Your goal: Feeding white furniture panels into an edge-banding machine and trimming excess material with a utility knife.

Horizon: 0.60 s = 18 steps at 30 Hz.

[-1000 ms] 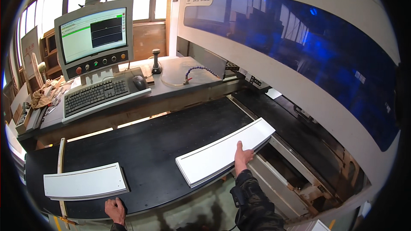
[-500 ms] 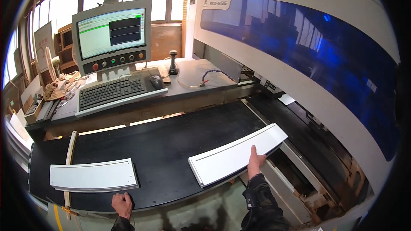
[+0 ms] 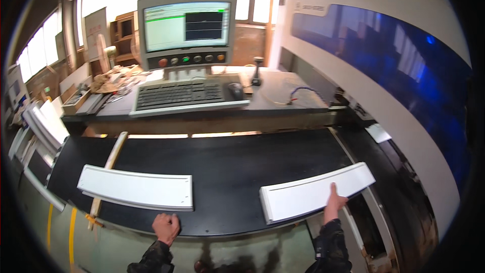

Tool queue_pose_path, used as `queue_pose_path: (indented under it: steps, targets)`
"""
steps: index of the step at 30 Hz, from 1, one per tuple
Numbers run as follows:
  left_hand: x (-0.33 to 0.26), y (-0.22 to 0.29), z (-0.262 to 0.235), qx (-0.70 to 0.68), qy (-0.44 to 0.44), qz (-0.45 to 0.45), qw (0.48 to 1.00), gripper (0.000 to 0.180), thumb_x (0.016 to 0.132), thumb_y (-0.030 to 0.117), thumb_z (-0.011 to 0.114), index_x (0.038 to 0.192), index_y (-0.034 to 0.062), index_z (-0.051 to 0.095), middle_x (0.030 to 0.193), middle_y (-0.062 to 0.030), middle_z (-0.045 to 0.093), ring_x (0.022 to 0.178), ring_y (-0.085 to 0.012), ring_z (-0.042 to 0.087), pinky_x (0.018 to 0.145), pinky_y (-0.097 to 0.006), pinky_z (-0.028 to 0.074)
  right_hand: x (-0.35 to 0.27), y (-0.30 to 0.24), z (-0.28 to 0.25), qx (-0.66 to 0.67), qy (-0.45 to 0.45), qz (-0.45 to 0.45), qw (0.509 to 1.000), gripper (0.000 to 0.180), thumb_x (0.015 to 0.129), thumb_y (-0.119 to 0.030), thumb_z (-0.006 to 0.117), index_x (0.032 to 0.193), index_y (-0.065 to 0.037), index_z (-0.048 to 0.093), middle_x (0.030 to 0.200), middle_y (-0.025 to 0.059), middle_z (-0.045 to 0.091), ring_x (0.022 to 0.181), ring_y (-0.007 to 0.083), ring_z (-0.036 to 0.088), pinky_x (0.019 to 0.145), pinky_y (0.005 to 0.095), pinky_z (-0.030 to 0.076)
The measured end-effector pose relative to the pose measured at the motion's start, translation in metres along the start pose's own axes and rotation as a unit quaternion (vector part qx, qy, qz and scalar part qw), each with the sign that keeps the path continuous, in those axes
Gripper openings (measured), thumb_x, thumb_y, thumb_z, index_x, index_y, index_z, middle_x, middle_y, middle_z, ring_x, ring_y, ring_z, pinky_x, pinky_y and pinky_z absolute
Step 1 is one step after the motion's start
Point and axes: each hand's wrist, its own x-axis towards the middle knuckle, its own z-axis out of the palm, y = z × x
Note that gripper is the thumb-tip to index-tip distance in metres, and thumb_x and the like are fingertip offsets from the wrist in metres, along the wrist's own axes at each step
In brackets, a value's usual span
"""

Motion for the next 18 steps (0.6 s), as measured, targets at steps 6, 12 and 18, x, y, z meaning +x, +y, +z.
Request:
queue_pose_path:
  steps: [6,12,18]
  targets:
    - [0.007,0.002,-0.001,0.023,-0.035,-0.021,0.999,0.039,0.095,0.029,0.079,0.063,0.0085,0.069,0.07,-0.012,0.064,0.073,-0.0369,0.067,0.067,-0.052,0.052,0.025,0.006,0.0,0.02,-0.057,-0.064,0.996,0.088,0.078,-0.065,0.098,0.119,0.011,0.08,0.122,0.025,0.082,0.112,0.0423,0.079,0.1,0.0526,0.063]
    - [0.01,0.004,-0.013,0.01,-0.046,-0.041,0.998,0.039,0.097,0.027,0.076,0.065,0.006,0.069,0.071,-0.0129,0.065,0.072,-0.0382,0.065,0.07,-0.053,0.054,0.018,0.0,-0.006,0.068,-0.149,-0.015,0.986,0.099,0.079,-0.07,0.094,0.126,0.015,0.077,0.127,0.0247,0.081,0.114,0.0372,0.078,0.103,0.0447,0.062]
    - [0.006,-0.004,-0.019,-0.01,0.002,-0.032,0.999,0.044,0.094,0.023,0.079,0.06,0.0052,0.059,0.065,-0.0129,0.057,0.066,-0.0382,0.059,0.063,-0.052,0.048,-0.001,-0.004,-0.01,0.078,-0.166,0.031,0.983,0.106,0.075,-0.073,0.095,0.127,0.017,0.075,0.131,0.0231,0.079,0.117,0.033,0.075,0.105,0.0436,0.06]
